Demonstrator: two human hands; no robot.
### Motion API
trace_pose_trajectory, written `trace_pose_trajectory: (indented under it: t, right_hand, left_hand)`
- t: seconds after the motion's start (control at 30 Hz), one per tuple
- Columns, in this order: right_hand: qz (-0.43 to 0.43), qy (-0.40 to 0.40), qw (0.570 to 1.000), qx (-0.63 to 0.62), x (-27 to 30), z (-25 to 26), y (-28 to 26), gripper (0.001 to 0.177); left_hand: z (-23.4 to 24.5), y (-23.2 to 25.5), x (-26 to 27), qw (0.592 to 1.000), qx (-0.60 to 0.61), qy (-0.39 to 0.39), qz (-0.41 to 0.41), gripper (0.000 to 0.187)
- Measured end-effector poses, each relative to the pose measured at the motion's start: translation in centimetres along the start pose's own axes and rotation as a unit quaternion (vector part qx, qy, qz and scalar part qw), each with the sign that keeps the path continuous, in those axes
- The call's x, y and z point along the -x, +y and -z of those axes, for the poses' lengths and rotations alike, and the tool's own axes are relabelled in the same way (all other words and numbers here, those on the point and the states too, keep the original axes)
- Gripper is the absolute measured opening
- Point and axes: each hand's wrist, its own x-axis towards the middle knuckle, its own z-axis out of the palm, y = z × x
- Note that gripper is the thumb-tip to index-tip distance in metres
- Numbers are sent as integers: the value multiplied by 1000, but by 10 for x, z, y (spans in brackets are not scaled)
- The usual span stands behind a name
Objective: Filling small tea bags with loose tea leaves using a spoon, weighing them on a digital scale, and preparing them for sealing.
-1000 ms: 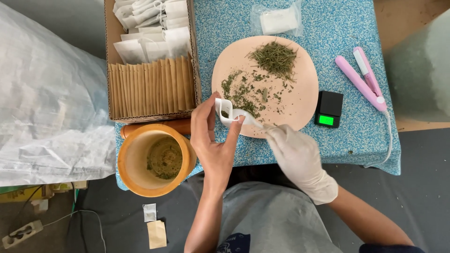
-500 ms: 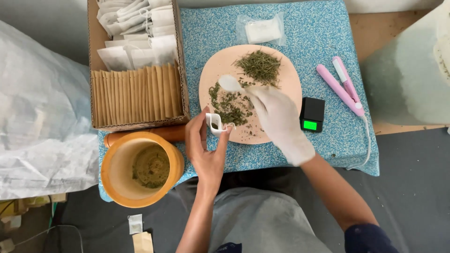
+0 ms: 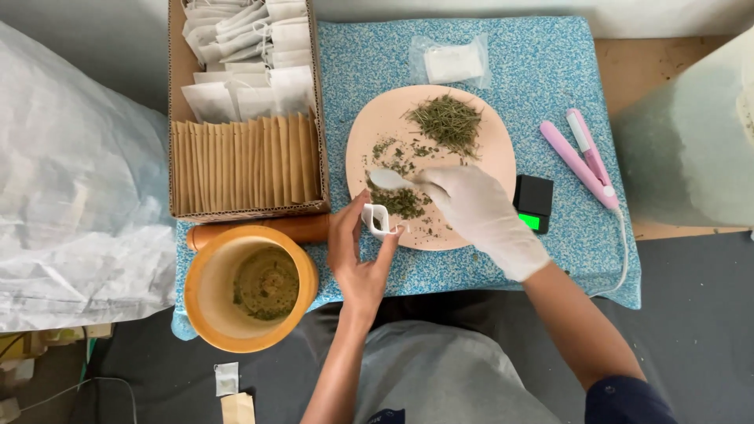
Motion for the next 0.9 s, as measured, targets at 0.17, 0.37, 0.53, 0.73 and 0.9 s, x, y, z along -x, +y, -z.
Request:
trace_pose_trajectory:
  t: [0.17, 0.37, 0.53, 0.73, 0.9]
  right_hand:
    - [-4, 56, 997, -56, -24, -7, 48, 38]
    - [-44, 55, 980, -187, 11, 12, 12, 34]
    - [-45, 82, 978, -186, -5, 5, 31, 33]
    - [-45, 41, 976, -210, -10, 12, 30, 36]
    - [-8, 2, 988, -154, -3, 15, 16, 36]
  left_hand:
    - [1, -3, -1, 1000, -9, -1, -1, 64]
    - [0, -9, -4, 1000, -19, -14, -21, 65]
    - [-1, -10, 1, 999, -33, -36, -18, 66]
    - [-1, -13, 0, 998, -42, -34, -26, 67]
    - [1, -11, 2, 997, -40, -32, -49, 65]
